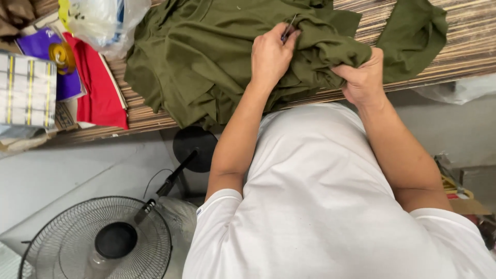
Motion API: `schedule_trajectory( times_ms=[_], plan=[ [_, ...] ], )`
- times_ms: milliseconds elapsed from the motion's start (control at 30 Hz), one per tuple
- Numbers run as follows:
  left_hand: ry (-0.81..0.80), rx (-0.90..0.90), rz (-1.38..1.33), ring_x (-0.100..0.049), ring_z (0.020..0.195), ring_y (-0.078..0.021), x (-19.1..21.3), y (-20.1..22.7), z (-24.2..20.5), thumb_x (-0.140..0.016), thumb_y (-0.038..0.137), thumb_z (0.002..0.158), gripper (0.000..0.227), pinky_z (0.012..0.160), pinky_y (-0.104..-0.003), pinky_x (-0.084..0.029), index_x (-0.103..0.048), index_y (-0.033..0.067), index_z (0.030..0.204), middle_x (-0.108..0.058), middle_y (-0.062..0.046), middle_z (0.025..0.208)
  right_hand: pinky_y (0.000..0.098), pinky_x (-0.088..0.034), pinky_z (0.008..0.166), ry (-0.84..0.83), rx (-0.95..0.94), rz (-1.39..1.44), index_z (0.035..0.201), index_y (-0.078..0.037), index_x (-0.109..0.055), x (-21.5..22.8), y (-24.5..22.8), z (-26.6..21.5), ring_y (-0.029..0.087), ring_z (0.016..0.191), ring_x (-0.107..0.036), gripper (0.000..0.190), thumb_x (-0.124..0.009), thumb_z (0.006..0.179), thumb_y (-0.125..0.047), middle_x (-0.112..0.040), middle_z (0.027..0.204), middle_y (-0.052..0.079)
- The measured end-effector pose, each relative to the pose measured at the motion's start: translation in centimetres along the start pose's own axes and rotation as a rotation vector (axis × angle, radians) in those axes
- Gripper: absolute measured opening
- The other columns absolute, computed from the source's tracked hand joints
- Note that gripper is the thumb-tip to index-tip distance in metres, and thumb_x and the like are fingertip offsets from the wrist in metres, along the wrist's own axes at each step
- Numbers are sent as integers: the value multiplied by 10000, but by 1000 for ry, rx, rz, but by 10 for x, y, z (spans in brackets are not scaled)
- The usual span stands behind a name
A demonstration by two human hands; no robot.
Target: Trimming loose threads from a green shirt using thread nippers
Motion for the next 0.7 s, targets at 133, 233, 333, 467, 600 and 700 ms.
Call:
schedule_trajectory(
  times_ms=[133,233,333,467,600,700],
  plan=[
    [2,109,105,-713,832,-385,-12,1,-3,-704,438,867,366,646,-528,-503,-619,210,1141,-759,-72,841,301,-531,768,-74,0,-36,861,3,-643,14,0,0,163,916,-661,152,-711,785,116,-682,948,17],
    [77,96,186,-649,758,-503,-23,3,2,-665,360,890,249,566,-582,-464,-588,168,1029,-717,-194,814,308,-547,810,-198,3,-37,822,-4,-633,16,-1,5,169,918,-666,157,-724,765,111,-683,947,30],
    [137,175,194,-634,712,-488,-2,16,-9,-552,328,891,219,557,-562,-450,-596,137,989,-713,-176,788,327,-558,882,-191,115,-167,1011,62,-686,18,-13,11,217,987,-657,258,-692,760,120,-684,1048,107],
    [759,-147,402,-702,663,-277,64,39,-42,-696,191,837,168,572,-408,-525,-699,181,1005,-741,-10,817,440,-507,802,38,867,-820,1020,115,-807,12,-89,25,365,893,-655,394,-487,803,190,-693,951,238],
    [617,-342,431,-646,652,-179,95,83,-75,-691,26,892,140,551,-323,-496,-606,76,992,-632,-16,783,387,-470,779,247,860,-883,1111,97,-797,-17,-120,24,326,911,-607,301,-728,906,307,-586,1011,179],
    [539,-301,323,-640,611,-159,98,78,-78,-690,2,827,226,551,-302,-523,-652,104,1025,-719,22,871,381,-355,629,171,811,-851,1189,133,-732,-31,-134,20,263,739,-438,375,-519,899,237,-502,1092,214]
  ],
)
Point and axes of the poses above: each hand's wrist, its own z-axis towards the middle knuckle, its own x-axis out of the back of the hand, y = z × x, the point moved 2 cm from there along z, towards the middle knuckle
